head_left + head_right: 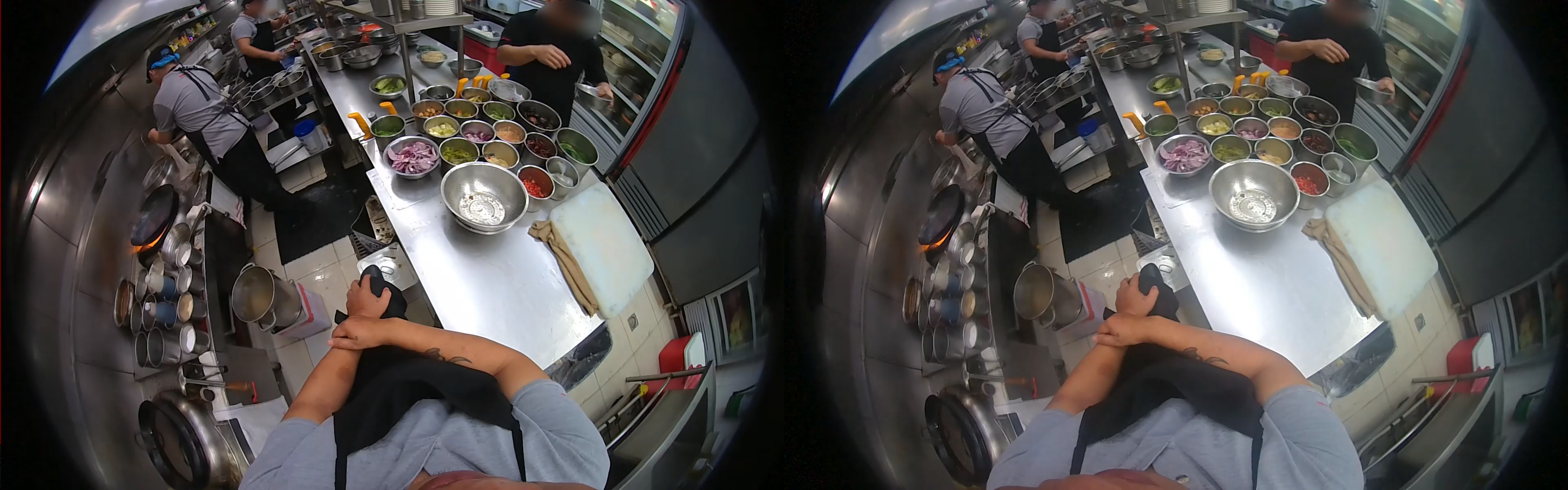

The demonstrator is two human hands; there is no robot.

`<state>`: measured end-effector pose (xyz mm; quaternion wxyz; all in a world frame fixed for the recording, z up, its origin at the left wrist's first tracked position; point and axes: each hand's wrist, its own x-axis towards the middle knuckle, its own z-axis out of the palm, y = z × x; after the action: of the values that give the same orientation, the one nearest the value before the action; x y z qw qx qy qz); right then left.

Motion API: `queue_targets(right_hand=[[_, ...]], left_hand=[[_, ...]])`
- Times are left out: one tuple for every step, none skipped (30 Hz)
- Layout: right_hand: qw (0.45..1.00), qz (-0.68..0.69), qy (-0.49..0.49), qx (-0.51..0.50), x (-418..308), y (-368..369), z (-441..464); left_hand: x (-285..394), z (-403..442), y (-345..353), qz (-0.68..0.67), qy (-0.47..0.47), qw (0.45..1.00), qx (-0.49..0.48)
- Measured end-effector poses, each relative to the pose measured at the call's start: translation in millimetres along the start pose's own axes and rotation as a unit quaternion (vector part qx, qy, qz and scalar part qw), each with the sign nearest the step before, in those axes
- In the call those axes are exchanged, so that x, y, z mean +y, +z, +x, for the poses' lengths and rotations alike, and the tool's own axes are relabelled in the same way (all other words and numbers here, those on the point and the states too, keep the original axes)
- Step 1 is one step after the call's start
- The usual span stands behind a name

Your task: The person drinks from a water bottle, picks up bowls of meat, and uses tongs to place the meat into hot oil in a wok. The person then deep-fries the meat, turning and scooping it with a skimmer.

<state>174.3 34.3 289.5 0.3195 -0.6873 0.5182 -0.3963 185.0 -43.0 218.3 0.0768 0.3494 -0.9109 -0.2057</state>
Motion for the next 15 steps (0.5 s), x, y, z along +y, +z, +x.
queue_targets(right_hand=[[1.0,-0.005,0.006,-0.002,-2.1,-1.1,-0.4],[1.0,-0.004,0.005,-0.003,-1.2,-0.3,-0.2],[1.0,-0.002,0.003,-0.003,-0.2,0.6,0.4],[1.0,-0.001,0.001,-0.005,0.8,1.5,0.7],[1.0,0.001,0.002,-0.004,0.1,1.1,0.4],[1.0,0.003,0.003,-0.003,-0.6,0.6,0.0],[1.0,0.005,0.004,-0.002,-1.3,0.3,-0.4],[1.0,0.007,0.006,-0.007,1.4,2.4,0.2],[1.0,0.008,0.008,-0.011,4.3,4.4,1.7],[1.0,0.01,0.011,-0.014,7.1,6.2,2.5],[1.0,0.011,0.012,-0.013,5.3,5.1,2.1],[1.0,0.012,0.014,-0.012,3.5,3.9,1.4],[1.0,0.013,0.016,-0.011,1.9,2.3,0.6],[1.0,0.005,0.014,-0.015,3.3,2.5,0.5],[1.0,-0.004,0.012,-0.02,4.4,3.0,0.9]], left_hand=[[-0.2,-0.4,0.0,-0.001,0.002,1.0,0.004],[1.0,-1.7,-1.3,-0.003,0.004,1.0,0.008],[2.4,-2.5,-2.5,-0.003,0.003,1.0,0.005],[3.3,-2.9,-4.0,-0.004,0.002,1.0,0.002],[4.5,-3.3,-5.9,-0.005,0.0,1.0,0.0],[3.4,-3.2,-4.2,0.001,0.007,1.0,0.015],[1.7,-2.7,-1.2,0.008,0.014,0.999,0.029],[0.6,-2.7,0.7,0.015,0.021,0.999,0.044],[-0.7,-2.7,2.5,0.014,0.023,0.999,0.046],[-2.1,-2.2,3.9,0.013,0.024,0.998,0.047],[-2.4,-1.8,4.3,0.013,0.027,0.998,0.049],[-2.7,-1.7,4.6,0.014,0.026,0.998,0.05],[-2.9,-1.7,5.0,0.015,0.026,0.998,0.05],[-3.6,-1.3,6.0,0.016,0.026,0.998,0.051],[-4.6,-0.6,6.7,0.013,0.025,0.998,0.049]])
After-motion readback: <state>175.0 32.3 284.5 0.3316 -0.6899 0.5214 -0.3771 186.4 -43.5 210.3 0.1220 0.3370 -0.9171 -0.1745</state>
